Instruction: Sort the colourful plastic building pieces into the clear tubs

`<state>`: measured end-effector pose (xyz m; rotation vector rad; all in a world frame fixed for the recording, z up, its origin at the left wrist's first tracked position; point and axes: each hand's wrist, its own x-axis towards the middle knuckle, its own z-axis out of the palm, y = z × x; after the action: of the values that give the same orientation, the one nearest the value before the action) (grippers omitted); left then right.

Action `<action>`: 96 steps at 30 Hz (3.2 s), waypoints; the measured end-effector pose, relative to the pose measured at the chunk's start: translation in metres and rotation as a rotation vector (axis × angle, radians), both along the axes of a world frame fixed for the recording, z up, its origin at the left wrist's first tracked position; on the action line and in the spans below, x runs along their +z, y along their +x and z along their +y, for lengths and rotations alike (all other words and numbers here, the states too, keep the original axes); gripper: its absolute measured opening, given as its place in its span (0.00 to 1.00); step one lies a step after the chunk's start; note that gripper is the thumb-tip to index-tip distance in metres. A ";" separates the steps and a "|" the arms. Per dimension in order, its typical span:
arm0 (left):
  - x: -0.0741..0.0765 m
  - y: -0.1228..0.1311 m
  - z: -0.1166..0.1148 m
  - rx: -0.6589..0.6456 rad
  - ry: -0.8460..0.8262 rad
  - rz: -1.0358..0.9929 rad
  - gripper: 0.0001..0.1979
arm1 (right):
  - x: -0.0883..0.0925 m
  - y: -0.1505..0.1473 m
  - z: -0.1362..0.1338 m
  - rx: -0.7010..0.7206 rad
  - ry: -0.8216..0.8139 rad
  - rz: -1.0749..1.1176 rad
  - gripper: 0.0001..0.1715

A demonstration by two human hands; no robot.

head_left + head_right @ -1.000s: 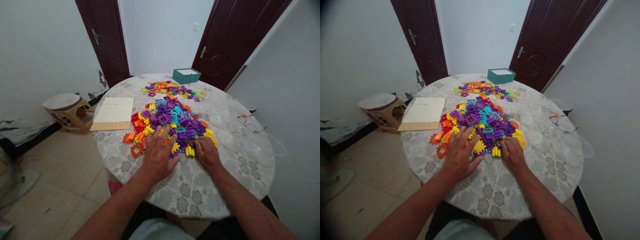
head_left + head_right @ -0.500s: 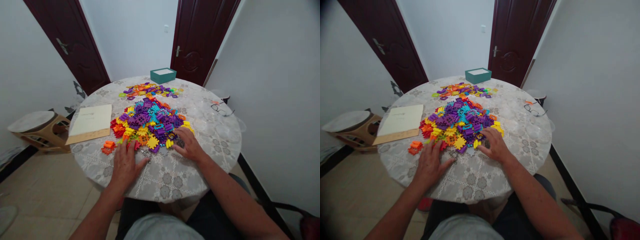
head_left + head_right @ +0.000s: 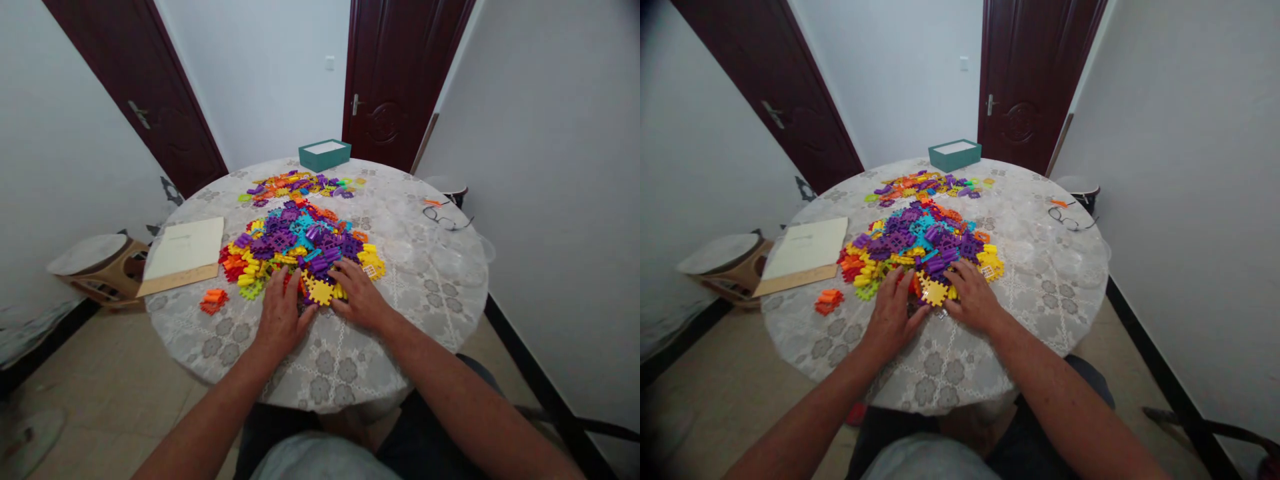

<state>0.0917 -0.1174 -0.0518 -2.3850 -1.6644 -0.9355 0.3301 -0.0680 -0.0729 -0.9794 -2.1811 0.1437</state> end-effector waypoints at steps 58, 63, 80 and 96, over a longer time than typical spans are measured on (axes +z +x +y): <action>0.024 0.028 0.105 -0.312 0.130 -0.027 0.16 | 0.034 0.013 0.063 -0.192 -0.730 1.037 0.27; 0.023 0.025 0.108 -0.287 0.158 -0.058 0.12 | 0.034 0.017 0.060 -0.209 -0.611 0.975 0.27; 0.029 0.025 0.109 -0.141 0.167 -0.095 0.10 | 0.018 0.010 0.063 -0.374 -0.342 0.729 0.23; 0.039 0.019 0.107 -0.083 0.073 -0.366 0.12 | 0.023 0.007 0.055 -0.281 -0.341 0.853 0.16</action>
<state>0.1104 -0.0099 -0.0132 -2.3587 -1.6097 -1.4962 0.3369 -0.0126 -0.0503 -1.1264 -1.2478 0.6803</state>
